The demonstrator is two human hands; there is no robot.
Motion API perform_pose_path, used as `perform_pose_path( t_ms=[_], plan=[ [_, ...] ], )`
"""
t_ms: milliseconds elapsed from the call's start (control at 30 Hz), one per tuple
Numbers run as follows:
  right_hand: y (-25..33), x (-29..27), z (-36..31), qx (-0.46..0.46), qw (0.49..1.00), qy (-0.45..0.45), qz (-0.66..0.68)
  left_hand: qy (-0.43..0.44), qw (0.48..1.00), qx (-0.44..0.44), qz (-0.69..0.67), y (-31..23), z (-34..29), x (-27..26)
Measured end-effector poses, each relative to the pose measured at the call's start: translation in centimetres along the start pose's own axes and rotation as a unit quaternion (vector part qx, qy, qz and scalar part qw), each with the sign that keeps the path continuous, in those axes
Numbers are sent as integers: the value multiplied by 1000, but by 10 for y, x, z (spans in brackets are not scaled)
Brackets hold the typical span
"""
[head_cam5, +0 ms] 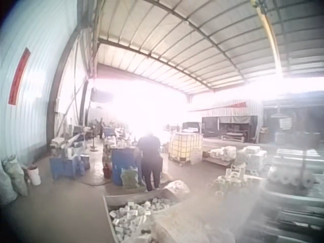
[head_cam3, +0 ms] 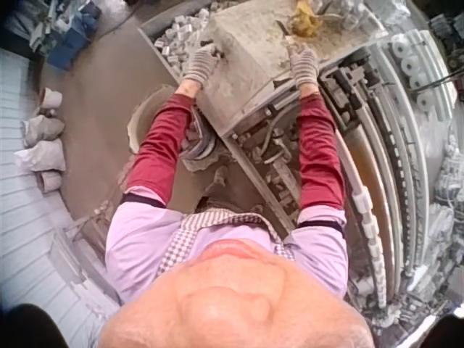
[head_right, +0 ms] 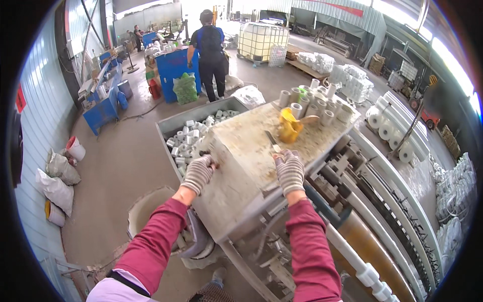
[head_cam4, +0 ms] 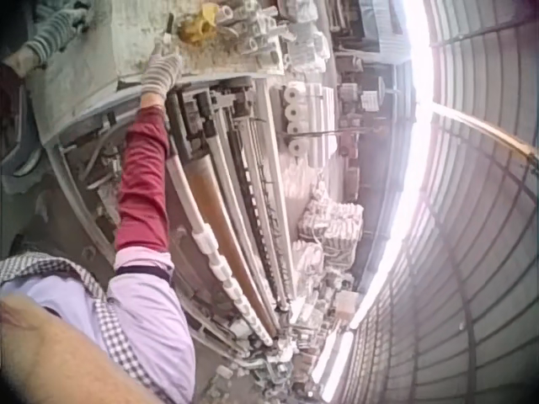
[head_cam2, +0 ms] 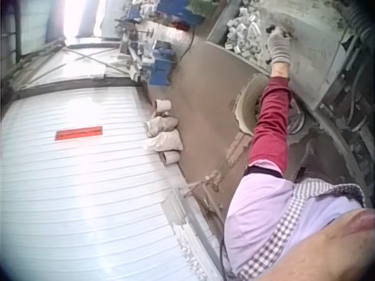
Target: Operating a winding machine for plastic film, applying adhesive to rollers, and packaging finished rolls into bags.
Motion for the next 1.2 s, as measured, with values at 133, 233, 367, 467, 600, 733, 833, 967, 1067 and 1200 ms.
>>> perform_pose_path(
  t_ms=[133,233,367,467,600,733,833,967,1067,1200],
  plan=[
    [15,33,28,73,961,-57,-260,100,993,-42,-38,11,-2,-17],
    [25,38,29,65,964,-64,-250,153,986,-51,-35,18,-13,-32],
    [17,28,27,64,976,-86,-189,74,997,-11,-11,-2,-43,-72],
    [-10,16,20,76,993,-72,-62,142,984,35,-98,-46,-80,-78],
    [22,18,-55,59,959,-67,268,157,976,76,-130,-89,-142,-97],
    [49,-41,-221,100,856,-5,506,187,959,92,-191,-144,-199,-100],
    [4,-88,-374,198,871,-18,449,186,951,132,-208,-185,-242,-98],
    [-86,-165,-608,330,876,-147,319,209,935,188,-215,-266,-295,-97],
    [-165,-205,-808,489,786,-214,313,221,913,236,-250,-331,-328,-88],
    [-78,-306,-845,429,797,-360,224,186,911,268,-253,-398,-356,-105]
  ],
)
Point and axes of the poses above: each hand's wrist, its own z-axis towards the middle knuckle, its own x-axis out of the palm, y = z × x, the point moved 9 cm from there along z, towards the middle knuckle, and after that the axes turned 3 degrees about y, right-handed, at the moved point
